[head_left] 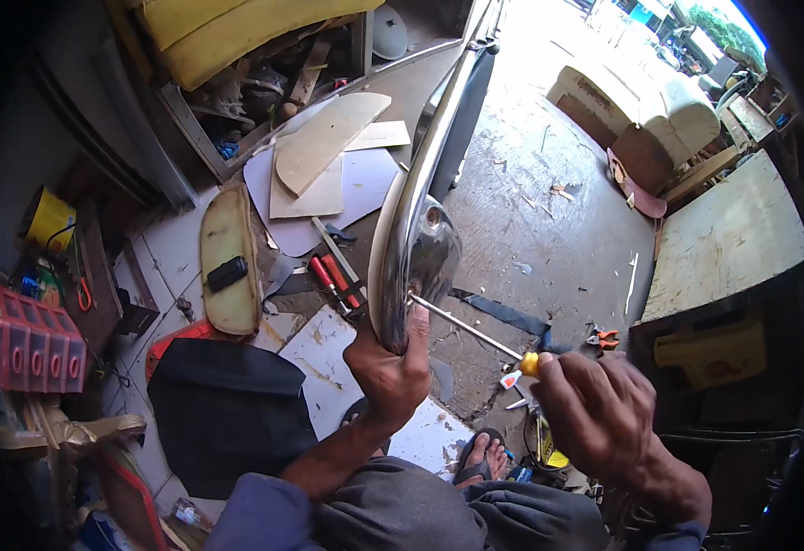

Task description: The person assembles a chair seat by positioning a wooden board onto a metal frame and securing it with a screwdriver.

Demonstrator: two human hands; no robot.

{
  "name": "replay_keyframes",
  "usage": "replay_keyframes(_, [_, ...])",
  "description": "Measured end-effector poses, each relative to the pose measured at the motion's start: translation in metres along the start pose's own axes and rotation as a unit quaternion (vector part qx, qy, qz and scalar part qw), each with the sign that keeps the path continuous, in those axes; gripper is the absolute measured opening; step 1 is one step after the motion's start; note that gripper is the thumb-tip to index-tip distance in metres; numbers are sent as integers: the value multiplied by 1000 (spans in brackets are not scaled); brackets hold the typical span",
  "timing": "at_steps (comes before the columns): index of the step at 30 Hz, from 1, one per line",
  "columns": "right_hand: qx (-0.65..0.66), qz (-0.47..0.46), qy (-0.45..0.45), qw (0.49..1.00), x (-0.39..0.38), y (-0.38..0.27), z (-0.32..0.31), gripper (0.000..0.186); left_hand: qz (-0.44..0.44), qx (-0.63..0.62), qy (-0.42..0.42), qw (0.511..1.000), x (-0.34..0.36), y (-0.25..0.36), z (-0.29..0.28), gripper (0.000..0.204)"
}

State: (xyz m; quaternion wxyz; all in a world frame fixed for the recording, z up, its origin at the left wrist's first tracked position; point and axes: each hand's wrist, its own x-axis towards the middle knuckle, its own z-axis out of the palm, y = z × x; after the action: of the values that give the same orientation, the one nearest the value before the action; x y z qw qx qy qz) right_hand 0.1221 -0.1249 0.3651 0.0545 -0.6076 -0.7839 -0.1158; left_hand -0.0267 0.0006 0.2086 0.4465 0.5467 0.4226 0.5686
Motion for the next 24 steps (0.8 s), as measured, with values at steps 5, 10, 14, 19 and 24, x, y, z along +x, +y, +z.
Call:
replay_keyframes(5, [391, 266, -74, 878, 10, 5, 0, 28, 9, 16, 3, 1000, -1, -1, -5, 20])
replay_keyframes(10, [134, 104, -44, 985, 2, 4, -2, 22, -4, 14, -3, 1000, 1, 2, -3, 21])
replay_keyframes(14, [391, 294, -137, 861, 6, 12, -6, 22, 13, -9, 2, 1000, -1, -6, 0, 22])
replay_keyframes(19, [110, 77, -29, 991, -2, 13, 6, 31, -42, 18, -22, 999, 0, 4, -5, 21])
replay_keyframes(24, [432, 305, -187, 828, 7, 17, 0, 32, -29, -15, -7, 999, -2, -6, -3, 20])
